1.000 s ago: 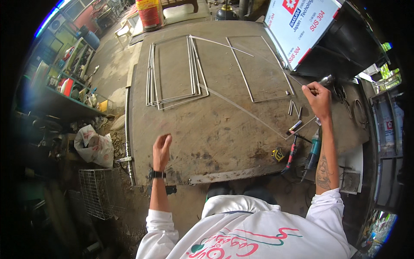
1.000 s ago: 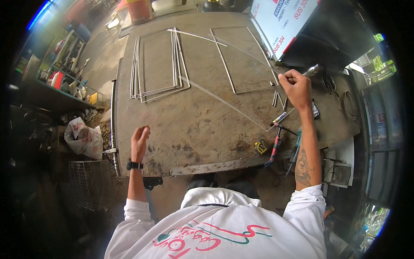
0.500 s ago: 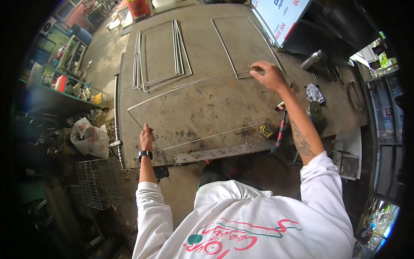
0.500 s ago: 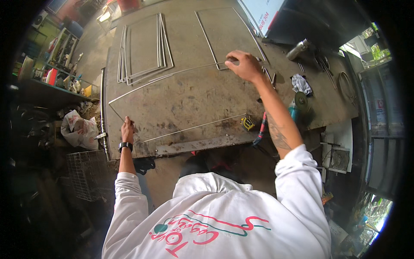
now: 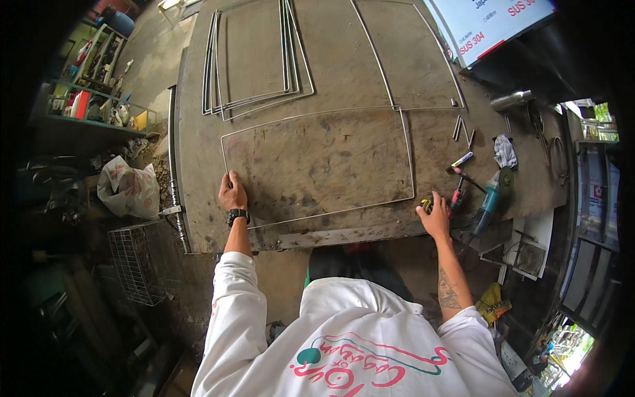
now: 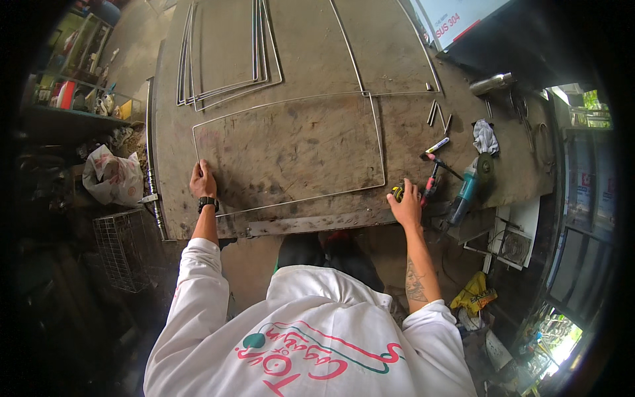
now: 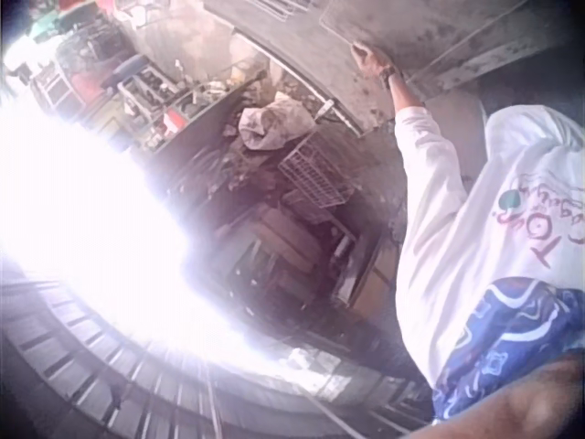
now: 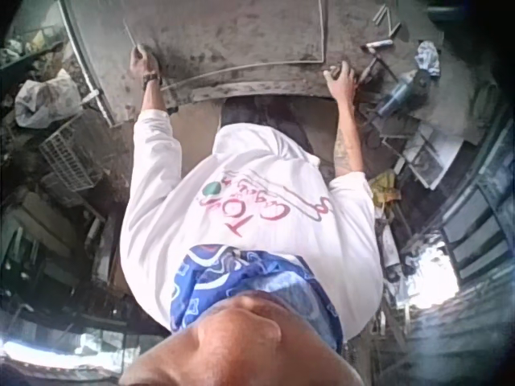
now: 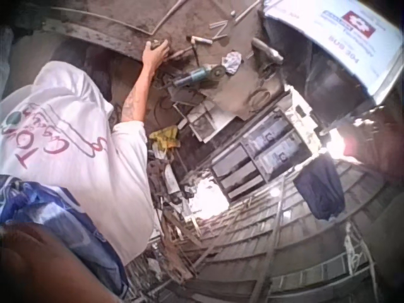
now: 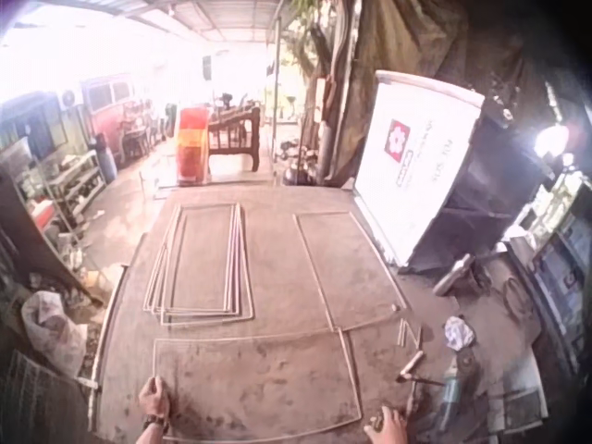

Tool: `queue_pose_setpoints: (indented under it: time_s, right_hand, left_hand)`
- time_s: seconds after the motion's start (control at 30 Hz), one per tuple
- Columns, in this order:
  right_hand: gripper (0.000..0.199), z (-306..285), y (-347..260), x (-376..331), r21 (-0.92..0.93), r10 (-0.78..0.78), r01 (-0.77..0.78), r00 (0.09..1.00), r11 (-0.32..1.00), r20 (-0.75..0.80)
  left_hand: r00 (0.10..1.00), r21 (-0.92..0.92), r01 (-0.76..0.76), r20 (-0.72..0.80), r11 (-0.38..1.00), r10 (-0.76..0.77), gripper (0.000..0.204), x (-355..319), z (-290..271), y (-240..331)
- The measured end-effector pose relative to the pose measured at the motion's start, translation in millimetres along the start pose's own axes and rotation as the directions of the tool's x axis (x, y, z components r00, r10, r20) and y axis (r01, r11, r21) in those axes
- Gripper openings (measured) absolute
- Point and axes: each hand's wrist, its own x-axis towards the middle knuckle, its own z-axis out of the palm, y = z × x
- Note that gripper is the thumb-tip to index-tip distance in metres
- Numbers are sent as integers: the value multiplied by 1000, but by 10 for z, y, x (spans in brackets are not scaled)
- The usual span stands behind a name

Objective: The person measures and cuts metal rods, then welds them together to form rectangular frames on a workbench. They use a tape measure, angle grinder, and welding torch to assemble the pieces.

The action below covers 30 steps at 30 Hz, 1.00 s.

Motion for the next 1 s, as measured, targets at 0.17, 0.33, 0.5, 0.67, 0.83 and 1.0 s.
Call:
queue_pose_setpoints:
  time_s: [0.17,0.33,0.5,0.67,0.83,1.0]
  right_hand:
    - [64,-38,67,-4,406,50,7,990,914,-129]
    - [43,-133,-276,-223,868,91,-199,980,455,177]
    - [42,19,-585,-218,934,-16,-251,964,254,264]
    - [35,-51,-777,-147,915,-19,-325,941,240,339]
    - [40,-192,-607,-164,927,-44,-254,960,277,276]
    - [38,-367,-211,-409,928,81,-304,952,214,294]
  left_hand:
    - [985,201,-144,-69,969,160,46,84,30,-15]
    - [994,107,-65,-82,992,74,44,0,-73,-204]
    - [956,-371,290,71,882,-284,35,153,-148,-214]
    - [901,-471,424,133,774,-413,35,207,-217,-140]
    - [927,-665,361,179,654,-329,46,109,-632,459]
    - [999,-908,-5,18,419,50,50,253,-889,760]
